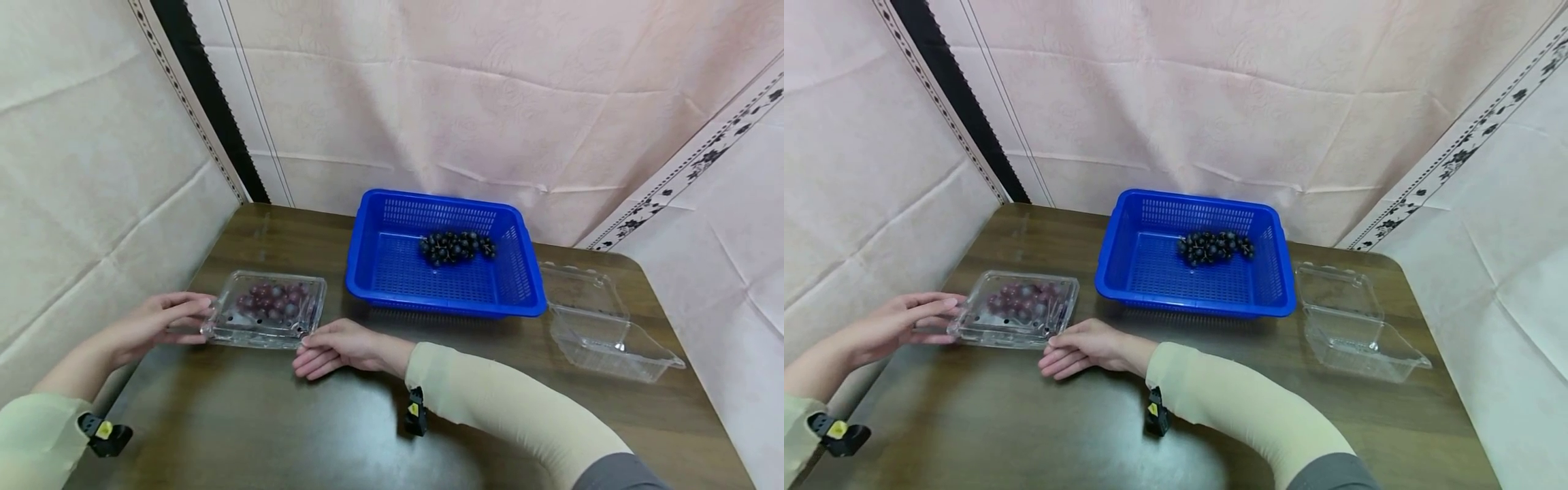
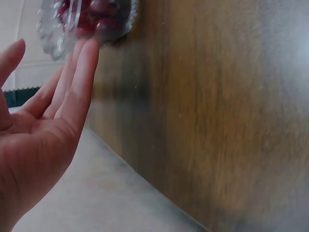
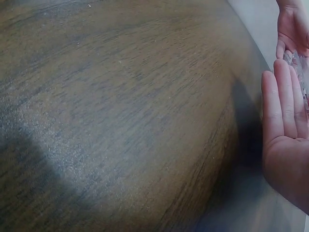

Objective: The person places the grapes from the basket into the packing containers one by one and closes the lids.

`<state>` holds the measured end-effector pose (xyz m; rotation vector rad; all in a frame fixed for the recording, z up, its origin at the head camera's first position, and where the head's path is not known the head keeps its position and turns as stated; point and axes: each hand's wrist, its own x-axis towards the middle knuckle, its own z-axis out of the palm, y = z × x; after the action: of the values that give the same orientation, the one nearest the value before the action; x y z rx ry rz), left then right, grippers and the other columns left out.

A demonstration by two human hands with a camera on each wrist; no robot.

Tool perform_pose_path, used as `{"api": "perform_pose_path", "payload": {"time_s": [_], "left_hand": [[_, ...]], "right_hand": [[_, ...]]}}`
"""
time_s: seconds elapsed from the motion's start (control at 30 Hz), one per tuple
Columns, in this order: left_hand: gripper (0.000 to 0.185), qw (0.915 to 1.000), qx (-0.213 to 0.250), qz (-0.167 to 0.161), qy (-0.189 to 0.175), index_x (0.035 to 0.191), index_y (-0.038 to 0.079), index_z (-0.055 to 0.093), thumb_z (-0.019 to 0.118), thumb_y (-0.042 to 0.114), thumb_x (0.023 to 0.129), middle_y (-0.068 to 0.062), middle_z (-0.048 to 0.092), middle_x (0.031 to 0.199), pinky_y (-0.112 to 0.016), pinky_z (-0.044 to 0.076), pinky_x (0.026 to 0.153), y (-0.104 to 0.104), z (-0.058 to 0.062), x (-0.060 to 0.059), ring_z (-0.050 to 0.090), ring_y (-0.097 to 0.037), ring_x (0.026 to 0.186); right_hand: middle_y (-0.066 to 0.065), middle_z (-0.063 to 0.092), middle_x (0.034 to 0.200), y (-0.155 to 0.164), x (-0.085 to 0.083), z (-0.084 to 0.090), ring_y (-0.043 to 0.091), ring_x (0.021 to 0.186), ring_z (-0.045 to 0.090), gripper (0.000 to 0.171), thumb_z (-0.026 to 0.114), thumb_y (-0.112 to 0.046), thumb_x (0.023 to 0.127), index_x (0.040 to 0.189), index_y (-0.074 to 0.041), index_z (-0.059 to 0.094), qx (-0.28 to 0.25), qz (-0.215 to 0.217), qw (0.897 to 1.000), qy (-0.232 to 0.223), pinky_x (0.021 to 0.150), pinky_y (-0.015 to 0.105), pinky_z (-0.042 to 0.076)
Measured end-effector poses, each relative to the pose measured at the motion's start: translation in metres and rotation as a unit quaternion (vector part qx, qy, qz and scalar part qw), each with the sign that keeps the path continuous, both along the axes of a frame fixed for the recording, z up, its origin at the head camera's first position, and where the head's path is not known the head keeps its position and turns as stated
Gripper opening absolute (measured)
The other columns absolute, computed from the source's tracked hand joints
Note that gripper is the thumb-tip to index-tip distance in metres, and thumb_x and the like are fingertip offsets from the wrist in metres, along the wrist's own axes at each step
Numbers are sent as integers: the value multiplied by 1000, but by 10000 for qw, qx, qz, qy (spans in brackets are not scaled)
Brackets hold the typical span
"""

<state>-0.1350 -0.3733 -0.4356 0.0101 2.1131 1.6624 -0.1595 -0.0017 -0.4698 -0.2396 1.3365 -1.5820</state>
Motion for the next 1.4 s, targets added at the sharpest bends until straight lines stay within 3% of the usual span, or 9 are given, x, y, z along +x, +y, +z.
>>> {"api": "perform_pose_path", "payload": {"time_s": [0.1, 0.23, 0.8, 1.4], "left_hand": [[27, 9977, 495, -303, -344, 135, 14, 66, 46, 16, 117, 3, 69, 122, -44, 64, 95, -9, -2, -1, 72, -18, 109], [32, 9919, 922, -631, -609, 128, 25, 69, 44, 8, 116, 3, 69, 126, -44, 63, 98, -15, -6, -2, 72, -21, 112], [35, 9763, 1793, -938, -769, 134, 17, 58, 48, -7, 110, -12, 71, 120, -44, 61, 102, -15, -16, -1, 73, -30, 115], [32, 9828, 1547, -726, -697, 133, 7, 52, 54, -11, 107, -10, 70, 109, -44, 63, 97, -5, -11, 1, 75, -29, 106]], "right_hand": [[34, 72, 119, 1, 0, -1, 21, 88, 79, 39, 57, -12, 111, 132, 20, 61, -5, -3, 10000, -11, 94, 45, 65], [34, 72, 120, 1, 0, 0, 20, 88, 79, 40, 57, -12, 111, 133, 20, 60, -21, 1, 10000, -29, 94, 45, 65], [34, 71, 122, 0, -1, 1, 21, 89, 79, 39, 56, -12, 111, 134, 20, 60, -13, 38, 10000, -71, 94, 44, 65], [36, 69, 124, 1, 0, 3, 21, 91, 79, 39, 56, -11, 111, 134, 21, 59, -56, 46, 10000, -62, 96, 45, 64]]}}
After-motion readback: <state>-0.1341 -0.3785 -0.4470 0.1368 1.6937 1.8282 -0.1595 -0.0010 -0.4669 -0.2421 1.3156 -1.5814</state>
